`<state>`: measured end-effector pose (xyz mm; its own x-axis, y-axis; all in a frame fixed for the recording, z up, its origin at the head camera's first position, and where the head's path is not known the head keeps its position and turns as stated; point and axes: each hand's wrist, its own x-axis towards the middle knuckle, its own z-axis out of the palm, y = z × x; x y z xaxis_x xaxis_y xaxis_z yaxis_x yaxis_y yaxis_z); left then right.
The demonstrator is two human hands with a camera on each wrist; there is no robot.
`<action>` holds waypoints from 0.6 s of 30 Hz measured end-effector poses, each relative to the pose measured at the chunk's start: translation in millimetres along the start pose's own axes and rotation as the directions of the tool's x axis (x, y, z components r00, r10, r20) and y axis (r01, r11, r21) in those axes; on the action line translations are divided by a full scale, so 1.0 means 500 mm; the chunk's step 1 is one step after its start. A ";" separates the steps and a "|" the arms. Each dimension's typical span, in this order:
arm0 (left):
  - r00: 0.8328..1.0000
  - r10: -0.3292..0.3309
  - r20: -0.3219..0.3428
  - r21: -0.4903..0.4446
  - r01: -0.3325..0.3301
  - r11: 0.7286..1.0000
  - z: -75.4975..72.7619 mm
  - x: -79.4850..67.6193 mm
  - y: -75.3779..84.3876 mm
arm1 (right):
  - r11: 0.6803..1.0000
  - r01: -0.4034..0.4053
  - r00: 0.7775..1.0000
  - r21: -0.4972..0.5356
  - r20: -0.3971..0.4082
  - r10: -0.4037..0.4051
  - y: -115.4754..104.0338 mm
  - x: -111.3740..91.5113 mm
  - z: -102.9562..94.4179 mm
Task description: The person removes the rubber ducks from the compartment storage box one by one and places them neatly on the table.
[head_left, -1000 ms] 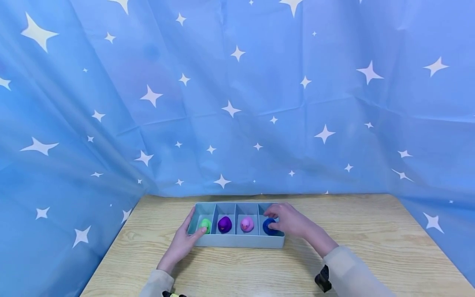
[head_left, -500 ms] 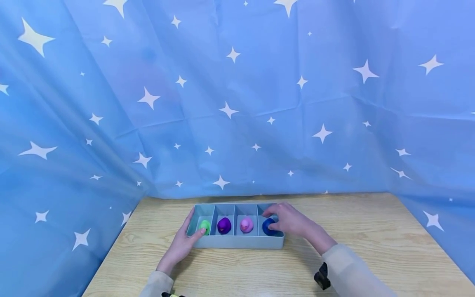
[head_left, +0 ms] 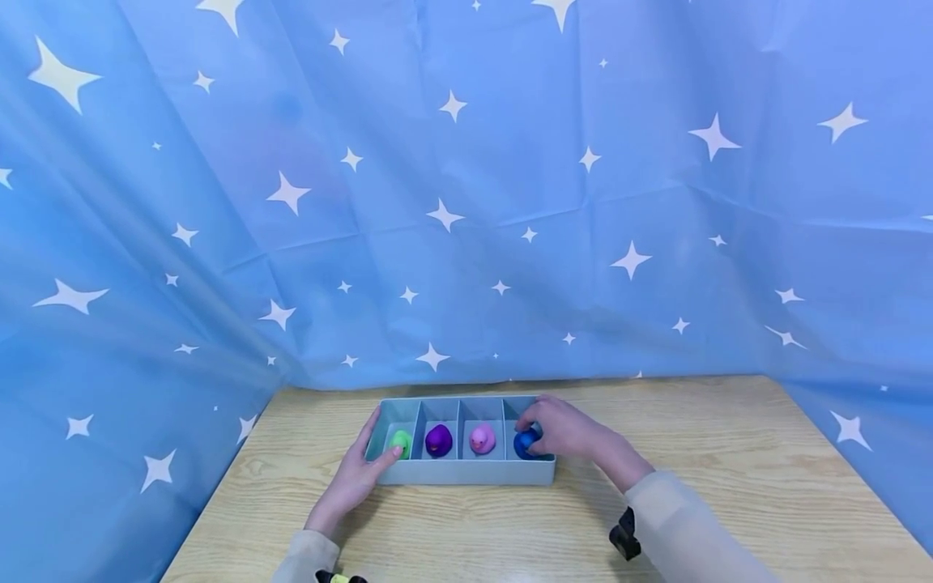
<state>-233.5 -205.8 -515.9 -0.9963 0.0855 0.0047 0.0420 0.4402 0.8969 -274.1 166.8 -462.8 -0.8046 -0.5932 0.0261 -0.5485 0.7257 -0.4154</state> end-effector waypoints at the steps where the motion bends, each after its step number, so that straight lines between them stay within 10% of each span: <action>1: 1.000 0.000 0.002 -0.001 0.000 1.000 0.000 0.000 -0.001 | 1.000 0.012 1.000 -0.003 -0.002 -0.012 0.000 0.001 0.002; 18: 1.000 -0.018 -0.004 0.003 0.018 1.000 0.002 0.002 -0.007 | 0.987 0.144 0.989 0.065 -0.026 -0.142 0.008 0.005 0.010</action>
<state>-234.5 -206.6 -519.6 -0.9972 0.0739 -0.0097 0.0242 0.4443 0.8956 -277.2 166.6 -469.1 -0.7242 -0.6810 0.1087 -0.6423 0.6086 -0.4659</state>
